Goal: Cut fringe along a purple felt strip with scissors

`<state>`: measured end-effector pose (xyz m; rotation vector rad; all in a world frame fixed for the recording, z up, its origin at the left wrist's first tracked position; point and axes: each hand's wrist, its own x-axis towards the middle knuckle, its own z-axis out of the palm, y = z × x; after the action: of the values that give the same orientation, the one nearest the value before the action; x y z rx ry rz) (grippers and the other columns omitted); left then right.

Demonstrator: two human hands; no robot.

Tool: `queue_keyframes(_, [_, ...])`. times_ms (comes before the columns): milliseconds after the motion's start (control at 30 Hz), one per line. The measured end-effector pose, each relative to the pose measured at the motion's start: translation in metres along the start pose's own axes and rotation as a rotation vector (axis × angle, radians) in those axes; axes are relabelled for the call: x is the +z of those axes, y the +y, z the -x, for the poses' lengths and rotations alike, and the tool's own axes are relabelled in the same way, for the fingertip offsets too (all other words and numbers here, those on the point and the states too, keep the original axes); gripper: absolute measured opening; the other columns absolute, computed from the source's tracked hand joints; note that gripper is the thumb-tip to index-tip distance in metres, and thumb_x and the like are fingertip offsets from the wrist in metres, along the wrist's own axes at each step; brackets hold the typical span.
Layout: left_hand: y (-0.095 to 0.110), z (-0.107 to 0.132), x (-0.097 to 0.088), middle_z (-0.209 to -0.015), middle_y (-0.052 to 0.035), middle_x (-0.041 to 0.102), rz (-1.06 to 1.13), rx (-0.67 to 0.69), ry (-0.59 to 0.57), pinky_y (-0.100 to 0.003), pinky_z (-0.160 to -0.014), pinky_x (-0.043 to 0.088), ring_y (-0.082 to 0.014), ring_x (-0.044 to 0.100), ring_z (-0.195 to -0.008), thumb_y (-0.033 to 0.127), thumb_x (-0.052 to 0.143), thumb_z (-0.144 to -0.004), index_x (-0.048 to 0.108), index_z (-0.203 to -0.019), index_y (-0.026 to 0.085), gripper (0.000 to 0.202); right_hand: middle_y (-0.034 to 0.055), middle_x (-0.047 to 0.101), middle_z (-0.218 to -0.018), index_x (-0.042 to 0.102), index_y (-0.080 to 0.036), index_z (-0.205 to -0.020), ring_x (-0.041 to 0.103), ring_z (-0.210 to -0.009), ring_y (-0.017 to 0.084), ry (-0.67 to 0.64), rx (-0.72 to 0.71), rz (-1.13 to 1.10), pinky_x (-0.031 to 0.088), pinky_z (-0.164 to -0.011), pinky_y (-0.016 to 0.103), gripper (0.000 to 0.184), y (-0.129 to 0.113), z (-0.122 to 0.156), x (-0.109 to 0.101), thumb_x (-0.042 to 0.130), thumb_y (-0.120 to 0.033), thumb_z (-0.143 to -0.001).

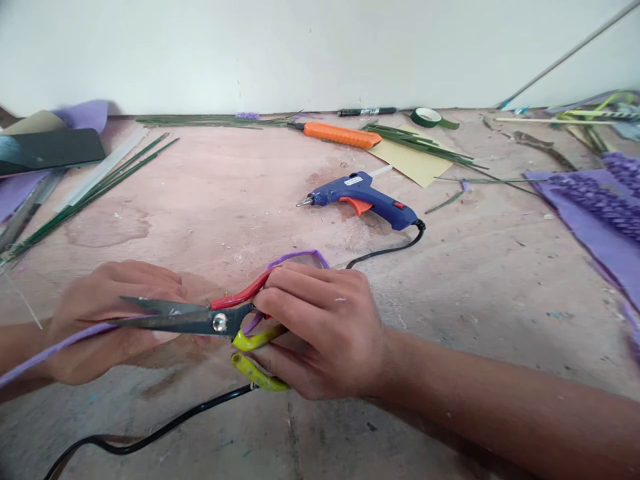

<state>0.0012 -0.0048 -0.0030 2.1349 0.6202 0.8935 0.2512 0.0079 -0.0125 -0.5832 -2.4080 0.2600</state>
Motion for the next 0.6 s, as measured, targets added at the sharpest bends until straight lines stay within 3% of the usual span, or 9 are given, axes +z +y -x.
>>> queue_keyframes(200, [0.0047,-0.0015,-0.0032,-0.091,-0.0058,0.078,0.147,-0.151,-0.073,-0.017,-0.069,0.054,-0.0125,0.073,-0.077,0.009,0.052,-0.093,0.072,-0.107,0.015,0.026,0.0002,0.052,-0.069,0.05,-0.021,-0.084,0.05,-0.062,0.013,0.042,0.139,-0.177,0.042,-0.055,0.026,0.015,0.0005,-0.0046,0.0011,0.06,-0.011,-0.078])
queue_keyframes(400, [0.006,0.0009,-0.0022,-0.087,-0.008,0.077,0.247,-0.359,-0.054,-0.026,-0.072,0.055,-0.0169,0.07,-0.076,0.02,0.05,-0.095,0.075,-0.091,0.013,0.026,-0.002,0.047,-0.069,0.052,-0.021,-0.08,0.042,-0.059,0.011,0.146,0.269,-0.244,0.036,-0.051,0.025,0.02,0.0005,-0.006,0.0032,0.064,-0.005,-0.076])
queue_keyframes(600, [0.0077,-0.0009,-0.0021,-0.081,-0.0037,0.075,0.274,-0.503,-0.031,-0.02,-0.065,0.051,-0.0125,0.066,-0.069,0.023,0.05,-0.096,0.076,-0.088,0.015,0.028,0.0025,0.06,-0.078,0.058,-0.021,-0.087,0.059,-0.073,0.017,0.15,0.318,-0.324,0.05,-0.062,0.03,0.017,0.0024,-0.0036,0.0023,0.065,-0.008,-0.078])
